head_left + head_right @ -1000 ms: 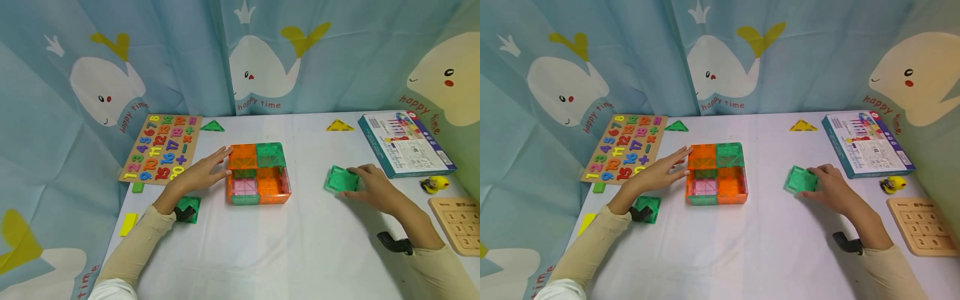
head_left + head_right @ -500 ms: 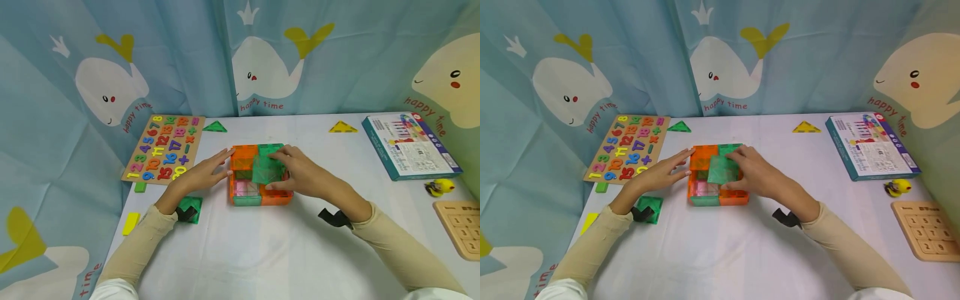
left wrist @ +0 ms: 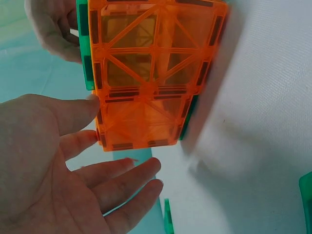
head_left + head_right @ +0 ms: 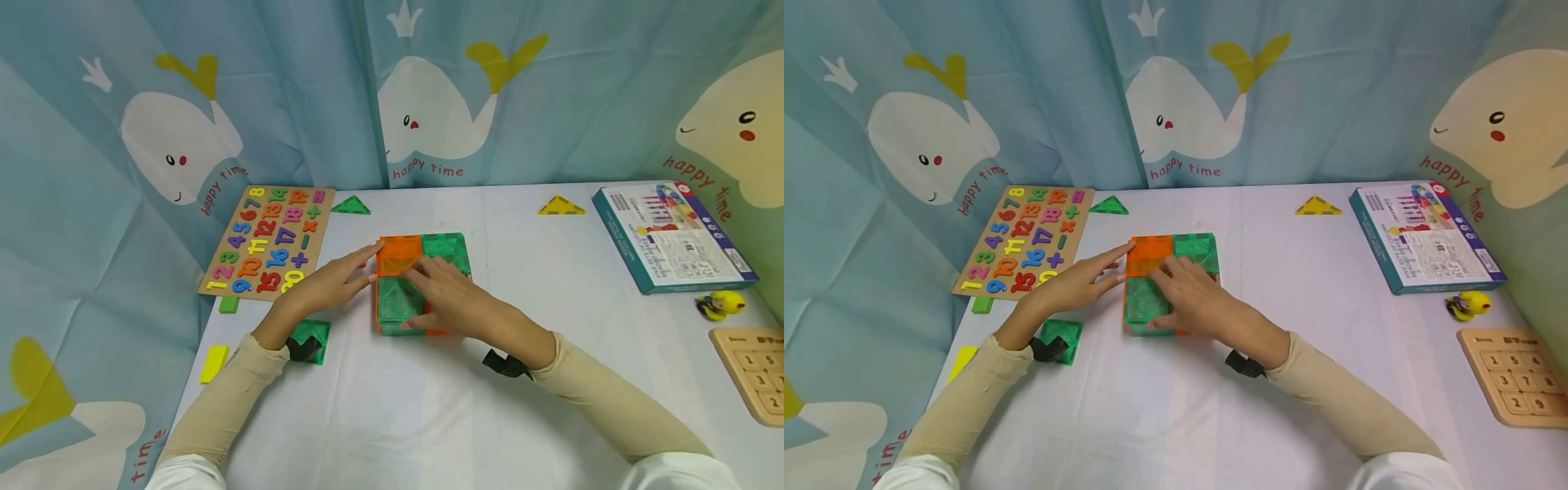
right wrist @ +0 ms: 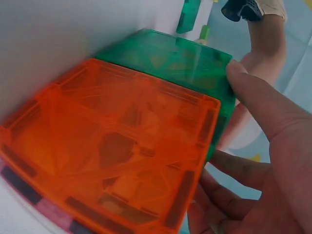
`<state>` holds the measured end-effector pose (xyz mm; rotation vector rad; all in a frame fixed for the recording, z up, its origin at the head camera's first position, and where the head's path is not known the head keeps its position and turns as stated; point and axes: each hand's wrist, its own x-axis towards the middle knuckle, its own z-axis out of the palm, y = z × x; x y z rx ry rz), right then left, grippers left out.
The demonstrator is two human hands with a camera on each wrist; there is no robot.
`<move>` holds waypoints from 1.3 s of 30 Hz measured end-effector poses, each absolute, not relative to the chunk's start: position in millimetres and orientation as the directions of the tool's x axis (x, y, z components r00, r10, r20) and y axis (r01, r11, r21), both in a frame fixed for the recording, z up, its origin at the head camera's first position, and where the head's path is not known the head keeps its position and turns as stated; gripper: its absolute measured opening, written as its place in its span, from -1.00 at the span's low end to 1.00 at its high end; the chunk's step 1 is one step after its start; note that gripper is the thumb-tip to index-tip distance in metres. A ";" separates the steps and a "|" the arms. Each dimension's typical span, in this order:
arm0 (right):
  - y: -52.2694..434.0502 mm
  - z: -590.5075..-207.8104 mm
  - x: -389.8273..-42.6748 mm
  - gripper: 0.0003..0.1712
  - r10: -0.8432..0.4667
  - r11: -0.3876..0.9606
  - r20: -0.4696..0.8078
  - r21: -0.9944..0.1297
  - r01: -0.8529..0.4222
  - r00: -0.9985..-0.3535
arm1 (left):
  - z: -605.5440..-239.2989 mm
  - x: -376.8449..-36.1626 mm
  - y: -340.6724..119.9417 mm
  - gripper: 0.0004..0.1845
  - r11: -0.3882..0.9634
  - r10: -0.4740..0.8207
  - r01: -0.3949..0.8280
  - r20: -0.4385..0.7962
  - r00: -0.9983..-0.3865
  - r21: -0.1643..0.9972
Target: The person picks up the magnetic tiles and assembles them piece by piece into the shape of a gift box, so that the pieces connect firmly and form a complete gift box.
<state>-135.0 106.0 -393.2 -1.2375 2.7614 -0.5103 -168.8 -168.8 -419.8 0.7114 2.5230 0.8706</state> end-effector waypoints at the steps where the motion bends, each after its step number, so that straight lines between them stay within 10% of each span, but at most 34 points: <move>1: 106.3 -394.2 -134.8 -0.12 -0.739 0.613 0.084 -0.328 -0.719 -0.668 | -419.7 -168.6 -168.9 -0.31 0.679 0.570 0.336 -0.180 -0.802 0.652; 22: 67.7 -408.3 -94.8 -0.32 -0.793 0.515 0.252 -0.209 -0.831 -0.554 | -415.3 -166.9 -170.0 -0.28 0.686 0.563 0.321 -0.197 -0.803 0.652; 39: 128.5 -371.0 -196.8 -0.31 -0.673 0.695 -0.088 -0.416 -0.587 -0.734 | -427.0 -64.3 -245.8 -0.06 0.870 0.273 0.036 -0.419 -0.866 0.493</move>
